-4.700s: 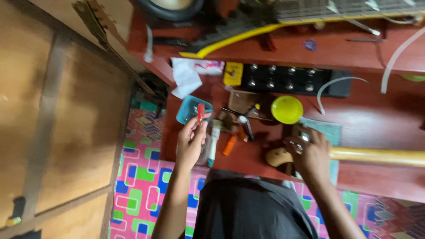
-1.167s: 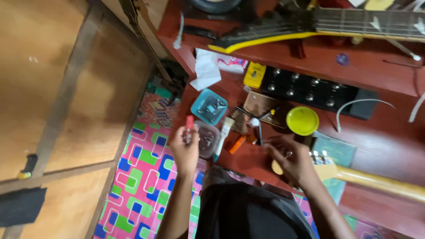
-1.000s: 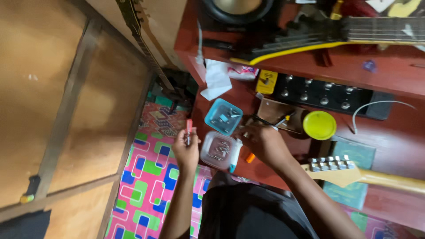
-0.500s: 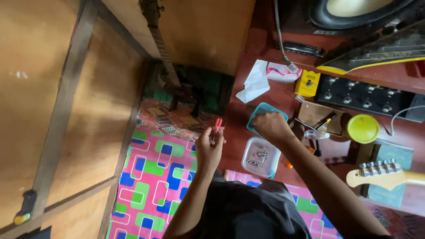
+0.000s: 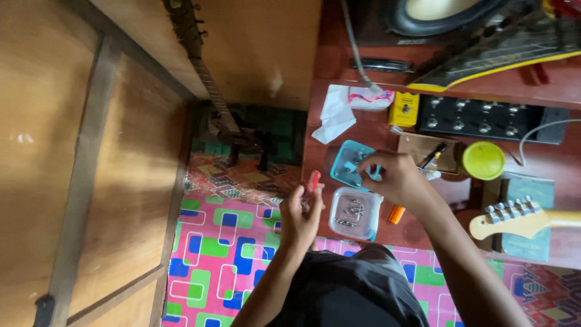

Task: The person uses a screwdriver to tighten the tuning pegs on the headstock of a guitar neck. They repeatedly pick up small metal parts from a container and place them on the headstock while adjusting the pegs.

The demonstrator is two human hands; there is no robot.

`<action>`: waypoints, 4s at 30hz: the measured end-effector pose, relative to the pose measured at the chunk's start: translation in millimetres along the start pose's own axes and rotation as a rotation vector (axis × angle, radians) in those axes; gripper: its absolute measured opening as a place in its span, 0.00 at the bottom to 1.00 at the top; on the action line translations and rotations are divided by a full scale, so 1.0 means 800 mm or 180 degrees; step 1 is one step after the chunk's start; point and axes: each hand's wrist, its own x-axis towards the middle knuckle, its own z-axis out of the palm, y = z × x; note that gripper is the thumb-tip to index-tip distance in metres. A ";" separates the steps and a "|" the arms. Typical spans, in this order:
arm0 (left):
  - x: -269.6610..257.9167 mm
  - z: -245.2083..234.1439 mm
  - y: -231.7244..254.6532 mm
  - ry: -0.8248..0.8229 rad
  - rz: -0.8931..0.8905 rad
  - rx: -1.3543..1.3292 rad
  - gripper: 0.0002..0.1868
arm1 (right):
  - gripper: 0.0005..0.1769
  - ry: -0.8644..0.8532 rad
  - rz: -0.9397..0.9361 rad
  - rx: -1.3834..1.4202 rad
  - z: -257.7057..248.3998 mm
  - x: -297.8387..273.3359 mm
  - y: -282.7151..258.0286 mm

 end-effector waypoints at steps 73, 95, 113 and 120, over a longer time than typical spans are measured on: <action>-0.106 0.402 -0.010 -0.1780 0.1441 0.1572 0.11 | 0.11 0.1630 0.2534 0.0473 -0.147 -0.305 0.157; -0.111 0.415 0.001 -0.1198 0.1351 0.0626 0.11 | 0.13 0.2935 0.0209 0.0629 -0.200 -0.316 0.161; -0.112 0.412 0.003 -0.1236 0.1139 0.0545 0.15 | 0.09 0.2563 0.0124 0.0578 -0.207 -0.321 0.180; -0.116 0.419 -0.007 -0.1098 0.1168 0.0643 0.17 | 0.11 0.2443 0.0210 0.0414 -0.215 -0.311 0.157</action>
